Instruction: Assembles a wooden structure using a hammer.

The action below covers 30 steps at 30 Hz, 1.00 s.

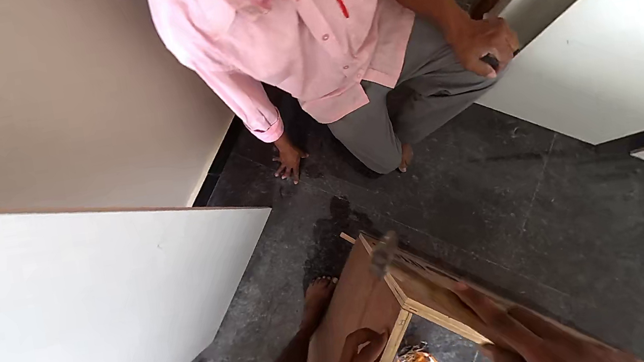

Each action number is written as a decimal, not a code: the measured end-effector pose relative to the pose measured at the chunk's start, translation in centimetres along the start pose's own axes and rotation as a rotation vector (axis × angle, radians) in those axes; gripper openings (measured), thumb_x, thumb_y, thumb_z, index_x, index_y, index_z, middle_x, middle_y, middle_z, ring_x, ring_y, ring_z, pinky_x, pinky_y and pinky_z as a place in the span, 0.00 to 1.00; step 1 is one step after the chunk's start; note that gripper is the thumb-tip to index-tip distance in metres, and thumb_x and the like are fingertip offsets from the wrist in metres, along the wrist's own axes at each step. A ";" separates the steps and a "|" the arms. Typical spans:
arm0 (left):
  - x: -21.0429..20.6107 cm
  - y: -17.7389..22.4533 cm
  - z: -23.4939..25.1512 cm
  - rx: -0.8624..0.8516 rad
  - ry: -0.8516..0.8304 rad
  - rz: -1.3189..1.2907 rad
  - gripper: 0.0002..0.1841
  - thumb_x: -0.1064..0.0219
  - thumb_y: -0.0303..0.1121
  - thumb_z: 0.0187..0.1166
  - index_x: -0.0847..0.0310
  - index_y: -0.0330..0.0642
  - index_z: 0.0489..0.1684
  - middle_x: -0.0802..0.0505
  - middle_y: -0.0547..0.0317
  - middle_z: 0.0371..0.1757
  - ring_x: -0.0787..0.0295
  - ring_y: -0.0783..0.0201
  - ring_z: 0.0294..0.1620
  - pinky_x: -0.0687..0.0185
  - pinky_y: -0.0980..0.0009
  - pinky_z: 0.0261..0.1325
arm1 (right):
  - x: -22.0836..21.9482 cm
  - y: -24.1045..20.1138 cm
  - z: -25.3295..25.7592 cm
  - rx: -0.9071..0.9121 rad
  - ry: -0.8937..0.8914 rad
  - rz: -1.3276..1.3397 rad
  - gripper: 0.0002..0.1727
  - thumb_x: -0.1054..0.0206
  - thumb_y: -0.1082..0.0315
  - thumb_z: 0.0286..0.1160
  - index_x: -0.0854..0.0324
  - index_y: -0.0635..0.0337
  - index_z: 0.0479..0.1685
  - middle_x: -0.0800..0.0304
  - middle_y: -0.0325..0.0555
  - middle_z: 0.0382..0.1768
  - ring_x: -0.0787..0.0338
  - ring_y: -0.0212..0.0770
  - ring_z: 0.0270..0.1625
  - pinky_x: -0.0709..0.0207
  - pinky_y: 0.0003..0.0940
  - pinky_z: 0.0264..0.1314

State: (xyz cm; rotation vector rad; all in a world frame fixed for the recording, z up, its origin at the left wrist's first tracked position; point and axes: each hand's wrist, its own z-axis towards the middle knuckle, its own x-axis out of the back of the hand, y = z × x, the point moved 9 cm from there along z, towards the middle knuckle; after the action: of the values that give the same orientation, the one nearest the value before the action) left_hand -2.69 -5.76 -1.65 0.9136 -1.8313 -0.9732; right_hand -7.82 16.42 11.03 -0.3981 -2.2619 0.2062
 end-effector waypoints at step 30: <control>-1.4 2.1 5.1 0.015 -0.034 0.153 0.31 0.30 0.61 0.74 0.15 0.58 0.74 0.08 0.58 0.58 0.09 0.66 0.52 0.09 0.63 0.50 | 8.7 -2.7 6.1 0.179 0.294 -0.262 0.32 0.41 0.52 0.82 0.33 0.20 0.87 0.16 0.36 0.27 0.19 0.40 0.17 0.28 0.41 0.14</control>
State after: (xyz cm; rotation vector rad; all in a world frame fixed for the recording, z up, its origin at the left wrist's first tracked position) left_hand -7.24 -2.30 -2.04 0.7573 -1.9096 -0.8855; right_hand -18.39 16.83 13.91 -0.0315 -1.9622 0.1979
